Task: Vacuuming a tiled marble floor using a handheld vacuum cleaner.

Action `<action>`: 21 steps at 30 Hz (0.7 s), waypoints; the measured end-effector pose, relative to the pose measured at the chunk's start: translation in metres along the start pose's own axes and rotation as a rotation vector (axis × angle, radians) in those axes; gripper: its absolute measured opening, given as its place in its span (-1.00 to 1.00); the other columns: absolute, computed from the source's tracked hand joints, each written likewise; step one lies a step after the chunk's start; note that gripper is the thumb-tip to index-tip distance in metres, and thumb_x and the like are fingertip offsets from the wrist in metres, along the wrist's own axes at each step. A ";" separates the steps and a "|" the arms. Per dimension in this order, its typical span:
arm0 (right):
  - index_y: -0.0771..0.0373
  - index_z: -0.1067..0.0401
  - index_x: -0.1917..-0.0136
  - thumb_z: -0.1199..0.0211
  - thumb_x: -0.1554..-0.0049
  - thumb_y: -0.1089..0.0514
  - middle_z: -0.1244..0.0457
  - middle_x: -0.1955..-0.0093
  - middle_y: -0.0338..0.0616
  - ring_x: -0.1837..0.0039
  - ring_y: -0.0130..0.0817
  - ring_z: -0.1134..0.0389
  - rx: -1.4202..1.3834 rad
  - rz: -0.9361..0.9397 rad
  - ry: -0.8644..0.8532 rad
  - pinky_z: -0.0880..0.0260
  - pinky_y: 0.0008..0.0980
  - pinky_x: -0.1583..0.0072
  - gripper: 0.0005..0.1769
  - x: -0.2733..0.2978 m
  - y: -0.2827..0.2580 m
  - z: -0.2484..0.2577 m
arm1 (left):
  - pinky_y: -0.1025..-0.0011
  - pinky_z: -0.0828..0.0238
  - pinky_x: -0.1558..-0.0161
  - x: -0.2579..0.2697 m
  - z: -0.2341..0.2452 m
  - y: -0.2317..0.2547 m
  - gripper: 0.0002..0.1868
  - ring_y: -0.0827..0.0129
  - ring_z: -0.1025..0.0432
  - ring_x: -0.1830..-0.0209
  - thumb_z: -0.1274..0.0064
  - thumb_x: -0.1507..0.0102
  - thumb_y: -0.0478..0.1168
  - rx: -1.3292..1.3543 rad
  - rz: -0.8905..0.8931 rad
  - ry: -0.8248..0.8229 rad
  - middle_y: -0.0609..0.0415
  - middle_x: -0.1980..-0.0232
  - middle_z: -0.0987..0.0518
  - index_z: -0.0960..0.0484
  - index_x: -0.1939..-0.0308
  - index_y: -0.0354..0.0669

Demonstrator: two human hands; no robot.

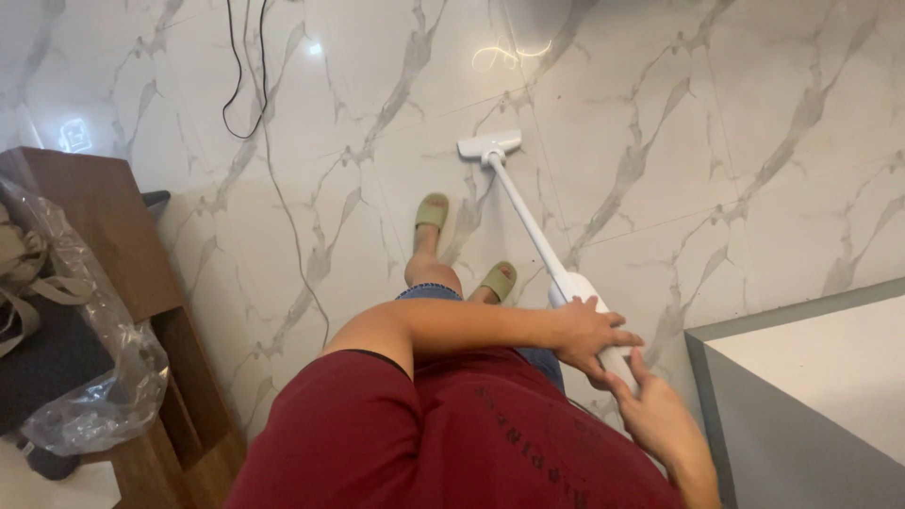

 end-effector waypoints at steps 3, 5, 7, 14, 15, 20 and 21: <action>0.14 -0.04 -0.64 -0.11 -0.15 -0.26 -0.38 0.40 0.21 0.26 0.01 -0.50 0.041 0.036 0.030 -0.45 -0.08 0.06 -0.09 -0.025 -0.051 0.003 | -0.19 -0.30 -0.23 0.000 0.017 -0.057 -0.01 -0.33 -0.42 -0.18 -0.12 -0.03 0.47 -0.014 -0.016 0.018 -0.23 -0.45 -0.33 -0.29 -0.48 0.30; 0.10 -0.05 -0.66 -0.06 -0.18 -0.24 -0.42 0.28 0.31 0.14 0.15 -0.55 0.092 0.013 0.031 -0.47 -0.04 -0.05 -0.13 -0.058 -0.078 -0.001 | -0.22 -0.26 -0.27 0.001 0.033 -0.099 0.01 -0.33 -0.42 -0.19 -0.14 -0.02 0.49 -0.022 -0.044 0.049 -0.25 -0.46 -0.31 -0.30 -0.48 0.27; 0.34 -0.06 -0.58 -0.11 -0.18 -0.22 -0.34 -0.02 0.48 -0.15 0.34 -0.38 0.062 0.370 0.242 -0.37 0.03 -0.19 -0.12 -0.100 -0.131 0.006 | -0.27 -0.23 -0.31 0.007 0.066 -0.154 0.03 -0.30 -0.38 -0.29 -0.22 0.01 0.42 -0.076 0.053 0.093 -0.16 -0.50 -0.31 -0.31 -0.48 0.21; 0.41 0.01 -0.61 -0.06 -0.21 -0.18 -0.32 -0.11 0.52 -0.25 0.33 -0.36 0.051 0.368 0.276 -0.33 0.01 -0.30 -0.10 -0.228 -0.354 0.066 | -0.29 -0.20 -0.29 0.015 0.226 -0.370 0.10 -0.38 -0.15 -0.44 -0.37 0.11 0.30 -0.130 0.163 0.146 -0.01 -0.52 -0.27 -0.30 -0.45 0.12; 0.41 0.01 -0.60 -0.09 -0.22 -0.19 -0.34 -0.05 0.49 -0.17 0.31 -0.38 0.046 0.386 0.306 -0.36 0.01 -0.22 -0.10 -0.242 -0.391 0.079 | -0.29 -0.21 -0.30 0.012 0.248 -0.406 0.06 -0.37 -0.15 -0.45 -0.34 0.07 0.28 -0.148 0.174 0.130 0.00 -0.53 -0.28 -0.31 -0.45 0.13; 0.29 0.08 -0.64 -0.06 -0.21 -0.17 -0.40 0.26 0.26 0.32 0.06 -0.45 -0.158 0.233 0.160 -0.47 -0.07 0.20 -0.11 -0.274 -0.556 0.137 | -0.18 -0.12 -0.43 0.003 0.341 -0.571 0.09 -0.24 -0.11 -0.52 -0.32 0.03 0.25 -0.180 0.205 0.093 -0.13 -0.55 -0.22 -0.26 -0.49 -0.04; 0.26 0.06 -0.64 -0.10 -0.21 -0.16 -0.37 0.31 0.17 0.40 -0.09 -0.38 -0.206 0.254 0.180 -0.39 -0.15 0.29 -0.12 -0.289 -0.581 0.145 | -0.05 -0.03 -0.47 0.005 0.361 -0.600 0.17 -0.21 -0.01 -0.55 -0.32 0.01 0.32 -0.183 0.244 0.101 -0.23 -0.57 -0.11 -0.16 -0.50 -0.17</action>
Point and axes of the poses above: each hand's wrist, its own x-axis away from the middle knuckle, its own z-axis out of the back of the hand, y = z × x, the point moved 8 cm from there along -x, towards the middle knuckle
